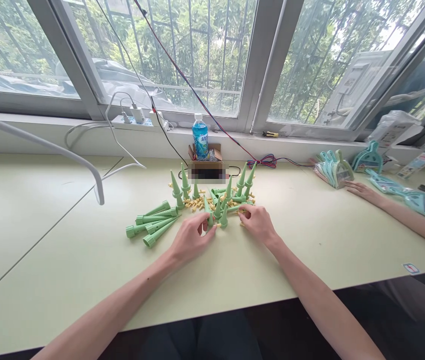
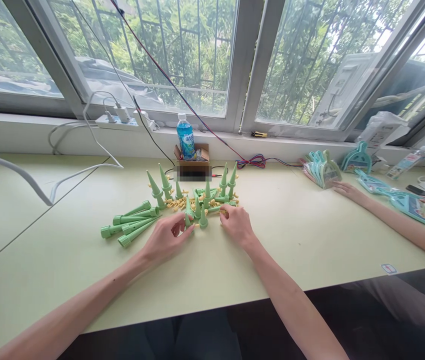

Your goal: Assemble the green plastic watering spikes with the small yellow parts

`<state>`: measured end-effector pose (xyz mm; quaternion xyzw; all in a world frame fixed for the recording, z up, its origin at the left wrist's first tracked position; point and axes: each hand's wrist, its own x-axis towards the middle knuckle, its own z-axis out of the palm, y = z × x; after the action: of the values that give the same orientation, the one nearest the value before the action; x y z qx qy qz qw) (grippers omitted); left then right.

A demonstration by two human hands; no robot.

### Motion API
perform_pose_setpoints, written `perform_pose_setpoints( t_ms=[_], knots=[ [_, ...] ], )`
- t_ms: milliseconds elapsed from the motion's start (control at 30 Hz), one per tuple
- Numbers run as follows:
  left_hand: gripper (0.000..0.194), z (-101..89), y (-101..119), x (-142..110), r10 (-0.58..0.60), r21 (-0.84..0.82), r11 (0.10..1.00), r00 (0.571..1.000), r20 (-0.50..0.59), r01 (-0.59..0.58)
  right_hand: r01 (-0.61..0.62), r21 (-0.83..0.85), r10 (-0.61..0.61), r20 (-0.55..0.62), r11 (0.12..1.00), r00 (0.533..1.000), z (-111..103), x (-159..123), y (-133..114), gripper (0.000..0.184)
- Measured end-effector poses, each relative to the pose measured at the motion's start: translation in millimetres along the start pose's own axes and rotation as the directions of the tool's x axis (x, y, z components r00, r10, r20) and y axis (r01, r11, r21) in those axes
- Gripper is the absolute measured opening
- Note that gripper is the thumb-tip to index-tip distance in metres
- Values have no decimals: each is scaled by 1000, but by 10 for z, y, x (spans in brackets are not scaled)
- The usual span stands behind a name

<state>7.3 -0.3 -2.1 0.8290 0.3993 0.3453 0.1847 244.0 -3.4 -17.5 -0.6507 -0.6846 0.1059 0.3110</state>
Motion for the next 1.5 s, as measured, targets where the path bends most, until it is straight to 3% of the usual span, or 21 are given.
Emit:
perform_pose_setpoints(
  t_ms=[167,300,400,500,633,767,1033,1267,1500],
  knots=[
    [21,-19,34,-11,-39,-82,996,990,-138,28,-4,-29,4,8,1000,1000,-3,1,-2,21],
    [21,-21,50,-33,-31,-175,984,957,-288,-21,-5,-42,6,14,999,1000,-1,-2,-5,21],
    [29,-3,54,-53,30,-153,985,949,-315,-82,-5,-46,6,17,999,1000,-6,-3,-11,21],
    [31,33,53,-85,171,-105,973,951,-256,-203,-13,-46,14,25,999,1000,-17,-7,-20,21],
    [20,103,48,-151,329,-85,938,941,-73,-335,-1,-44,2,23,999,1000,-23,-19,-25,22],
    [21,154,55,-189,294,-89,953,955,47,-289,4,-44,-3,25,999,1000,-18,-24,-28,23],
    [31,171,49,-172,253,-104,965,957,145,-239,4,-64,-2,31,998,1000,-11,-24,-37,24],
    [47,176,54,-181,356,-110,933,920,165,-342,10,-69,-8,35,998,999,-5,-18,-21,21],
    [48,166,71,-174,367,-119,929,914,173,-350,17,-33,-15,65,999,998,-34,-20,-66,16]
  ],
)
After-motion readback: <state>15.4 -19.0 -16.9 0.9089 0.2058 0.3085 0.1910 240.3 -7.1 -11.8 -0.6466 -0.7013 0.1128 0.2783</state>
